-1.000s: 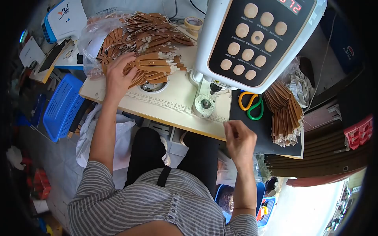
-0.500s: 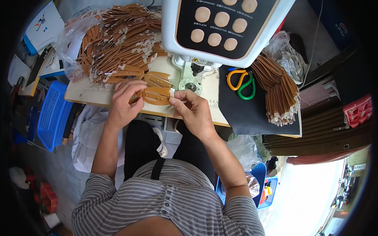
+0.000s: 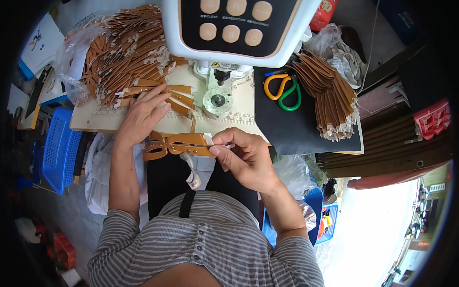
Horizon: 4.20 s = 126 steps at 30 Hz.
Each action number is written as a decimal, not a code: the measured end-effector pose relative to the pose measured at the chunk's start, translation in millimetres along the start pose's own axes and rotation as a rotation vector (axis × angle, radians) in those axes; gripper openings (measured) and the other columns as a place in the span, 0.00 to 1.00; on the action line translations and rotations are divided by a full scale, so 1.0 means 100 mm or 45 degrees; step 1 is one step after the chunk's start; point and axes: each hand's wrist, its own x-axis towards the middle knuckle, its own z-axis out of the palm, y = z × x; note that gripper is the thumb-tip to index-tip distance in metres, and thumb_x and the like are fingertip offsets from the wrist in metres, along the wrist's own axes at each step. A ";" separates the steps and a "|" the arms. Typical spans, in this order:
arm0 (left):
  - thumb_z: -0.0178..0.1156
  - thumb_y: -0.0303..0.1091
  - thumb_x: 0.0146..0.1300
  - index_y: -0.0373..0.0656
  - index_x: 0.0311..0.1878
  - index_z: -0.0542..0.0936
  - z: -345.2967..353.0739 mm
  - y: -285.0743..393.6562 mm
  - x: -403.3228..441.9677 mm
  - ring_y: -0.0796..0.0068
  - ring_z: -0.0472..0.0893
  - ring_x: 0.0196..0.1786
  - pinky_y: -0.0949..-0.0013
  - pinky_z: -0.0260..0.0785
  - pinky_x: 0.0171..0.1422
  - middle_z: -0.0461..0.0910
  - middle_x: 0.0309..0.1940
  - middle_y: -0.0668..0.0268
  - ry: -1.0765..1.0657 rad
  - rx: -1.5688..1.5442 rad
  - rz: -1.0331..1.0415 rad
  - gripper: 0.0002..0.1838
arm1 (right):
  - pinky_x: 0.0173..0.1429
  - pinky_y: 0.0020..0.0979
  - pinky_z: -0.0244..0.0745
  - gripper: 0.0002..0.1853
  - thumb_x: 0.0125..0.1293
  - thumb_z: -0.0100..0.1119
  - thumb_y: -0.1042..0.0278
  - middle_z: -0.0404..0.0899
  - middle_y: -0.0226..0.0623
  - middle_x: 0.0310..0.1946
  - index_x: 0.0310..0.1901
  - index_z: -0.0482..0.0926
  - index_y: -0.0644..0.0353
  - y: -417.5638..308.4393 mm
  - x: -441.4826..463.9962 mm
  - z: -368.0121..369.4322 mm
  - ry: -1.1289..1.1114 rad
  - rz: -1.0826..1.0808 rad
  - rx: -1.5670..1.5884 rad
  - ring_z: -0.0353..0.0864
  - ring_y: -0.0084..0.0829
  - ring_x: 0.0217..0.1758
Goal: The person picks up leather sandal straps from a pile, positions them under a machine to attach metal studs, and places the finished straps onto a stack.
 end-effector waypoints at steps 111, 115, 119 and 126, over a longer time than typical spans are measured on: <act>0.57 0.24 0.55 0.36 0.43 0.73 0.83 0.65 0.38 0.83 0.70 0.23 0.81 0.62 0.27 0.79 0.28 0.59 0.375 -1.592 -0.395 0.12 | 0.16 0.15 0.58 0.05 0.61 0.58 0.73 0.76 0.33 0.21 0.33 0.76 0.66 0.39 0.72 -0.55 0.340 0.156 0.140 0.68 0.14 0.15; 0.57 0.23 0.53 0.39 0.40 0.71 0.80 0.65 0.41 0.84 0.70 0.21 0.81 0.62 0.25 0.78 0.26 0.61 0.369 -1.618 -0.391 0.10 | 0.17 0.15 0.60 0.06 0.61 0.58 0.72 0.76 0.32 0.21 0.35 0.76 0.68 0.37 0.73 -0.57 0.322 0.161 0.162 0.69 0.14 0.16; 0.56 0.22 0.52 0.41 0.37 0.70 0.80 0.65 0.41 0.84 0.70 0.20 0.81 0.62 0.24 0.78 0.25 0.62 0.363 -1.624 -0.415 0.09 | 0.16 0.15 0.60 0.06 0.61 0.58 0.73 0.76 0.32 0.20 0.34 0.76 0.67 0.36 0.73 -0.56 0.337 0.157 0.190 0.69 0.14 0.15; 0.56 0.21 0.52 0.41 0.36 0.70 0.80 0.67 0.41 0.84 0.70 0.20 0.81 0.62 0.24 0.78 0.24 0.62 0.397 -1.643 -0.418 0.09 | 0.16 0.15 0.60 0.05 0.61 0.59 0.73 0.76 0.33 0.20 0.34 0.76 0.67 0.39 0.74 -0.58 0.330 0.197 0.216 0.69 0.15 0.15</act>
